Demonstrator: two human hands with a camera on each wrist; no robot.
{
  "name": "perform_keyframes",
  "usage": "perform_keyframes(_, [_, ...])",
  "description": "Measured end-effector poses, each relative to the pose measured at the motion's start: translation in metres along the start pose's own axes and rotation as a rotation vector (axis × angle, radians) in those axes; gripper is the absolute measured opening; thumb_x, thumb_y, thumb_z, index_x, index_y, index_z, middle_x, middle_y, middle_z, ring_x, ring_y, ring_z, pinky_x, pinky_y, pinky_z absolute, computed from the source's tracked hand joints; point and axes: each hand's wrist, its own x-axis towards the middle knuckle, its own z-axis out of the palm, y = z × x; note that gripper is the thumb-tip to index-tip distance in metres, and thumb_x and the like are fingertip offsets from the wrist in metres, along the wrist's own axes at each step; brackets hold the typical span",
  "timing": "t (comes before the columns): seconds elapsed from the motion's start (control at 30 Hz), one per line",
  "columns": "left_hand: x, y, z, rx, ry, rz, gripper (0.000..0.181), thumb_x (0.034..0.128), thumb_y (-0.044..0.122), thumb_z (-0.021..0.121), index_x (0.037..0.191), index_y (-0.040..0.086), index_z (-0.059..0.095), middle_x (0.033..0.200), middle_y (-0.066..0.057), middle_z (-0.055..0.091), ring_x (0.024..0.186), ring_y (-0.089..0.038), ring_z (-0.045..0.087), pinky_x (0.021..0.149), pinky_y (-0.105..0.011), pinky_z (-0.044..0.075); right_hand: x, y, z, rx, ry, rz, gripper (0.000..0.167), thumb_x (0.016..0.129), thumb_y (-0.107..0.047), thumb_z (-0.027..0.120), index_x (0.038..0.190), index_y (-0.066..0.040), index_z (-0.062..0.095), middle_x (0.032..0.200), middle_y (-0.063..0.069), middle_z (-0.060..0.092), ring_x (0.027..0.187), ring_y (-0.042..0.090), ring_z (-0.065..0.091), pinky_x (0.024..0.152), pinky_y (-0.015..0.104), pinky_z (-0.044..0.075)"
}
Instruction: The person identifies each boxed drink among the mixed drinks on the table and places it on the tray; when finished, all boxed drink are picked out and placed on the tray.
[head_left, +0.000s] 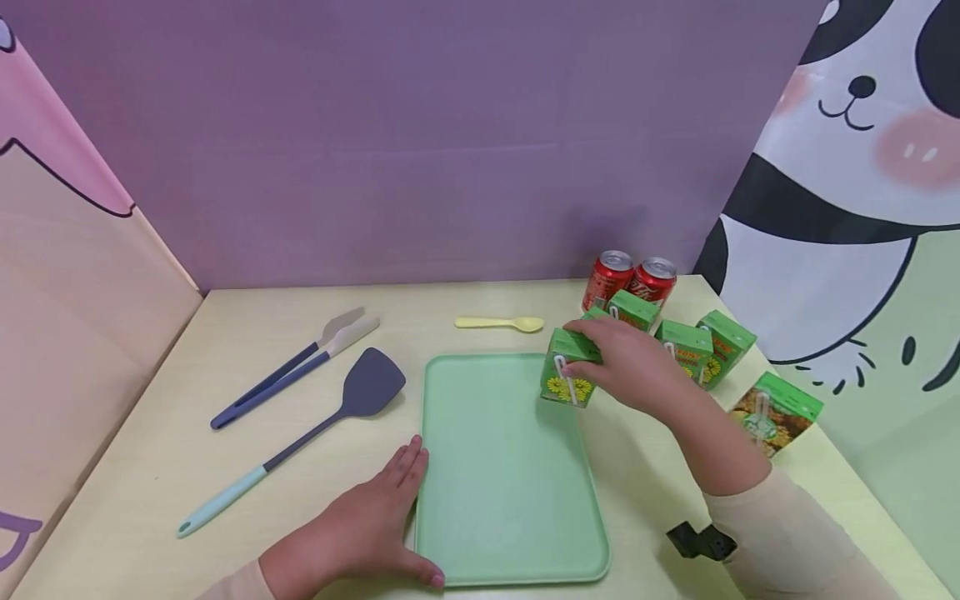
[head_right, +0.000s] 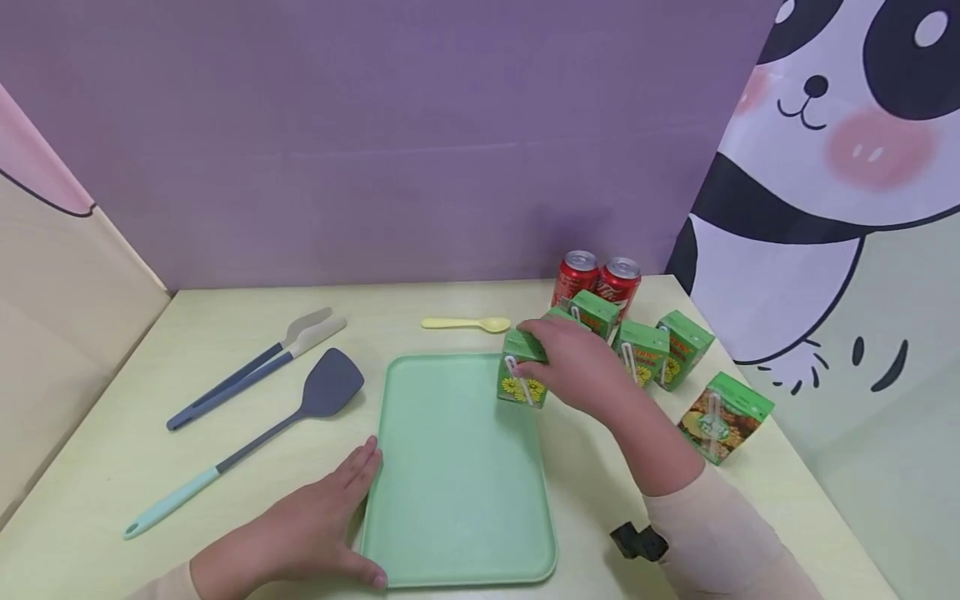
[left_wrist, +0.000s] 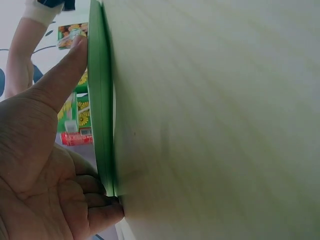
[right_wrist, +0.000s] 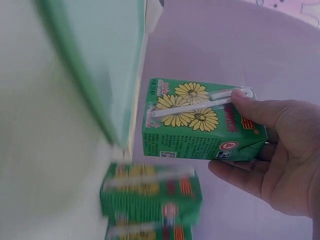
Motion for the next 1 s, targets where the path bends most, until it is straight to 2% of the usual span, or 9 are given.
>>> perform_keyframes(0.2, [0.002, 0.0, 0.0, 0.018, -0.01, -0.008, 0.14, 0.0588, 0.086, 0.066, 0.156, 0.0, 0.015, 0.165, -0.015, 0.004, 0.152, -0.032, 0.01, 0.112, -0.049, 0.036, 0.033, -0.033, 0.019, -0.004, 0.031, -0.103, 0.058, 0.087, -0.04, 0.074, 0.136, -0.016, 0.056, 0.113, 0.0, 0.062, 0.092, 0.018, 0.058, 0.079, 0.039, 0.049])
perform_keyframes(0.27, [0.002, -0.001, 0.001, 0.026, -0.01, -0.008, 0.14, 0.0588, 0.086, 0.066, 0.156, 0.0, 0.016, 0.165, -0.015, 0.004, 0.152, -0.032, 0.01, 0.113, -0.048, 0.035, 0.043, -0.043, 0.026, 0.02, 0.018, -0.118, 0.057, 0.087, -0.039, 0.074, 0.136, -0.017, 0.056, 0.112, -0.001, 0.061, 0.091, 0.017, 0.058, 0.078, 0.038, 0.049])
perform_keyframes(0.4, [0.002, -0.001, 0.001, 0.026, -0.016, -0.009, 0.139, 0.0592, 0.085, 0.068, 0.156, 0.0, 0.016, 0.165, -0.016, 0.004, 0.152, -0.032, 0.01, 0.113, -0.048, 0.034, 0.061, -0.06, 0.039, 0.055, -0.022, -0.144, 0.055, 0.088, -0.039, 0.073, 0.135, -0.015, 0.057, 0.111, -0.001, 0.061, 0.092, 0.017, 0.058, 0.081, 0.037, 0.051])
perform_keyframes(0.63, [0.003, 0.0, 0.001, 0.022, -0.03, -0.025, 0.138, 0.0592, 0.084, 0.068, 0.156, 0.001, 0.015, 0.166, -0.014, 0.002, 0.152, -0.031, 0.009, 0.112, -0.048, 0.036, 0.085, -0.08, 0.06, 0.043, -0.06, -0.157, 0.056, 0.089, -0.042, 0.071, 0.137, -0.016, 0.056, 0.118, -0.001, 0.061, 0.102, 0.016, 0.059, 0.089, 0.038, 0.052])
perform_keyframes(0.87, [0.003, 0.0, 0.0, 0.03, -0.028, -0.019, 0.138, 0.0594, 0.085, 0.068, 0.156, 0.0, 0.016, 0.165, -0.015, 0.003, 0.152, -0.031, 0.009, 0.112, -0.048, 0.036, 0.095, -0.092, 0.072, 0.036, -0.048, -0.17, 0.055, 0.09, -0.043, 0.069, 0.137, -0.018, 0.055, 0.12, -0.001, 0.06, 0.103, 0.015, 0.059, 0.089, 0.038, 0.052])
perform_keyframes(1.0, [0.001, 0.001, -0.001, 0.033, -0.026, -0.016, 0.139, 0.0591, 0.085, 0.067, 0.156, -0.001, 0.016, 0.165, -0.016, 0.004, 0.152, -0.032, 0.01, 0.113, -0.048, 0.035, 0.094, -0.091, 0.074, 0.025, -0.059, -0.167, 0.059, 0.091, -0.045, 0.067, 0.142, -0.019, 0.05, 0.131, 0.001, 0.057, 0.114, 0.018, 0.058, 0.093, 0.04, 0.051])
